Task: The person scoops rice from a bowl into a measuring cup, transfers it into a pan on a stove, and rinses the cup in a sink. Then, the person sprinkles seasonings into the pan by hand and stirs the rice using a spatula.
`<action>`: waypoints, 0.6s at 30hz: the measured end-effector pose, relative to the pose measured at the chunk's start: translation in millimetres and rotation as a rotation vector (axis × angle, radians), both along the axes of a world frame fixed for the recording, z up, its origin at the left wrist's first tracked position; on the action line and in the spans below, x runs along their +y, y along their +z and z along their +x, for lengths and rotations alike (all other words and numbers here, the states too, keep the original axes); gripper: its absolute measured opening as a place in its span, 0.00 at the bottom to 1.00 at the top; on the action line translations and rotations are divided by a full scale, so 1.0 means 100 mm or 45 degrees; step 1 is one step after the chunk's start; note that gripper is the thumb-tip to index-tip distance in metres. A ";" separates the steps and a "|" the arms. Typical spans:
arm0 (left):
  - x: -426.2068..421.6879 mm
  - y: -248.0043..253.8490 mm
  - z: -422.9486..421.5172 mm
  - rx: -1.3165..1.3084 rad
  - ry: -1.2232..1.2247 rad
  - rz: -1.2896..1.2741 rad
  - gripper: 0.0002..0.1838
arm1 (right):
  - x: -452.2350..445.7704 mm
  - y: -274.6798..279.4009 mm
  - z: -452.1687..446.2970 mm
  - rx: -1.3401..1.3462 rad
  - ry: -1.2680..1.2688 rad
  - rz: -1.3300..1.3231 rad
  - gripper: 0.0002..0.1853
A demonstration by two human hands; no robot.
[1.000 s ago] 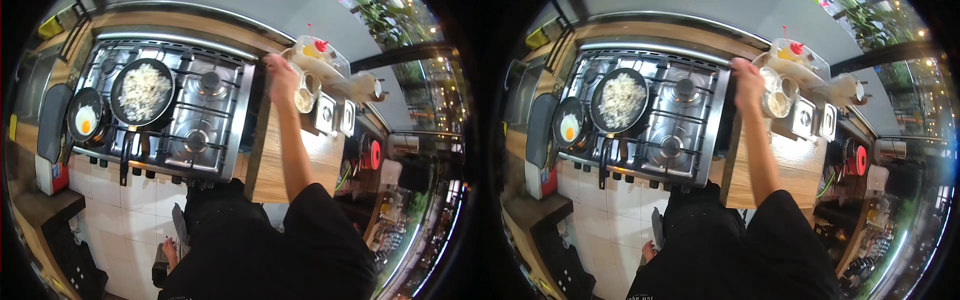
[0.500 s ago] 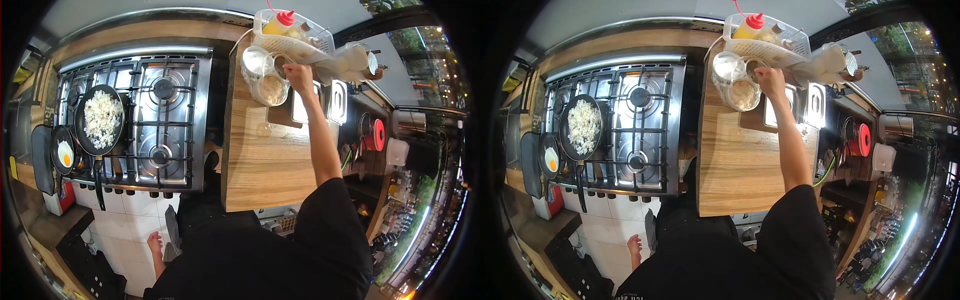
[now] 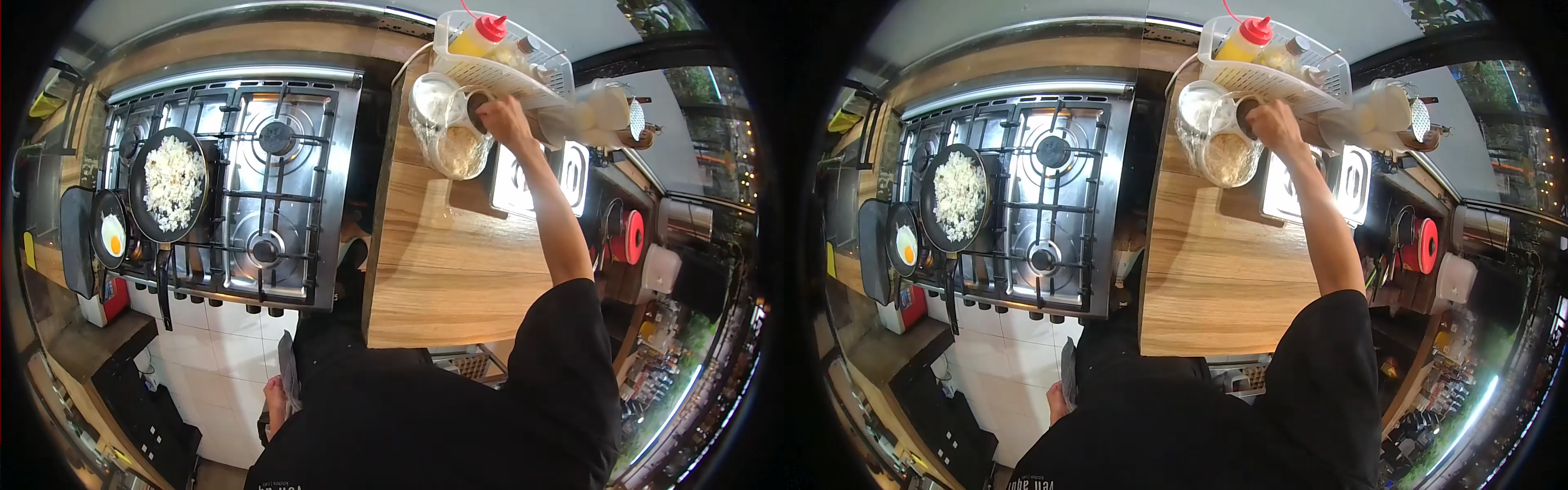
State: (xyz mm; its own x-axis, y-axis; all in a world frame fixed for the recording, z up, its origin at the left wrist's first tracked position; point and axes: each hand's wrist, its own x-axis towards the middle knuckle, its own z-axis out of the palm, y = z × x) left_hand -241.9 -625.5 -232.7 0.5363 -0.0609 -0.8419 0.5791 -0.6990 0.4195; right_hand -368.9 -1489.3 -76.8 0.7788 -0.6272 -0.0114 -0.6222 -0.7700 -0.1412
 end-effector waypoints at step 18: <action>0.18 0.06 0.55 -0.027 0.280 -0.014 0.12 | 2.60 1.58 2.69 -0.957 0.257 0.200 0.08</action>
State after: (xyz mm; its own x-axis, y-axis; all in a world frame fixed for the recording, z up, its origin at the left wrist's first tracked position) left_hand -186.5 -607.9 -226.8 0.5555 0.0502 -0.8300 0.7079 -0.5522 0.4404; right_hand -100.0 -1229.6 80.8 0.7113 -0.5075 0.4862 -0.1674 -0.7942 -0.5841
